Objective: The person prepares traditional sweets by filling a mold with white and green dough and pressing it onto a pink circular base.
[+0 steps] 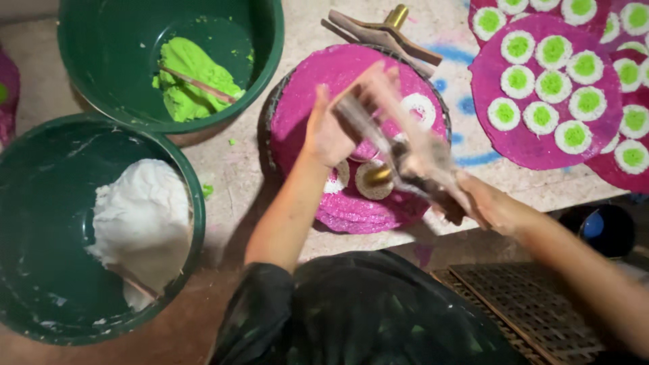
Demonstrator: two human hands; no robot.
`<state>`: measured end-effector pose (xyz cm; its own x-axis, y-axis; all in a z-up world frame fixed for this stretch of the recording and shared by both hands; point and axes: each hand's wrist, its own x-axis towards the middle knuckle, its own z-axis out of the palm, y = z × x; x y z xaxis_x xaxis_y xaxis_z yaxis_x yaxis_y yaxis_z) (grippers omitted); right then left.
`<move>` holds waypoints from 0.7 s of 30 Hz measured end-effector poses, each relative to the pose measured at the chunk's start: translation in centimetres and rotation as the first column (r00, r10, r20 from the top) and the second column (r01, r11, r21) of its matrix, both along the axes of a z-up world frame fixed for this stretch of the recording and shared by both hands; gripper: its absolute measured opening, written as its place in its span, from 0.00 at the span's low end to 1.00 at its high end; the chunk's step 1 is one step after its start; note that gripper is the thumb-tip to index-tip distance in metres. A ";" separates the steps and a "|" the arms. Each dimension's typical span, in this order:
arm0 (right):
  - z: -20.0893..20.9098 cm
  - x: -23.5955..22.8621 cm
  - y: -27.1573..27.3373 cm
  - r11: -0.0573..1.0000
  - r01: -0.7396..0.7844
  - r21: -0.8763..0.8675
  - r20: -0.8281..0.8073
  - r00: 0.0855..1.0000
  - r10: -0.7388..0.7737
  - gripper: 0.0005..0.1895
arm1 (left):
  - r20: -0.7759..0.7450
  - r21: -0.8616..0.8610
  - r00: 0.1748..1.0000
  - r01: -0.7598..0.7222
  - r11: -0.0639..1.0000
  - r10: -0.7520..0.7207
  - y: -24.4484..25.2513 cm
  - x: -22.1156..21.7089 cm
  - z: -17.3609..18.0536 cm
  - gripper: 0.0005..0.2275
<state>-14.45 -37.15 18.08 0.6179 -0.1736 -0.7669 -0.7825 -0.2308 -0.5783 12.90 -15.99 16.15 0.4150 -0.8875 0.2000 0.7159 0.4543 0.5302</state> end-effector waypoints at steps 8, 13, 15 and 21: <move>6.5 9.8 -0.4 0.949 -0.278 -0.151 -0.199 0.949 0.246 0.45 | -0.428 -0.215 0.869 -0.364 0.906 0.247 -1.7 2.5 0.0 0.22; 7.4 14.0 2.5 0.862 -0.323 -0.392 -0.030 0.941 0.338 0.46 | -0.449 -0.312 0.861 -0.400 0.862 0.237 -0.3 5.9 -1.3 0.19; 7.4 14.4 3.5 0.885 -0.320 -0.340 0.025 0.937 0.348 0.46 | -0.476 -0.266 0.840 -0.420 0.868 0.261 0.4 6.2 -2.1 0.18; 7.6 13.8 2.9 0.874 -0.376 -0.308 -0.133 0.927 0.351 0.47 | -0.540 -0.215 0.800 -0.431 0.876 0.262 -0.8 4.4 -4.8 0.14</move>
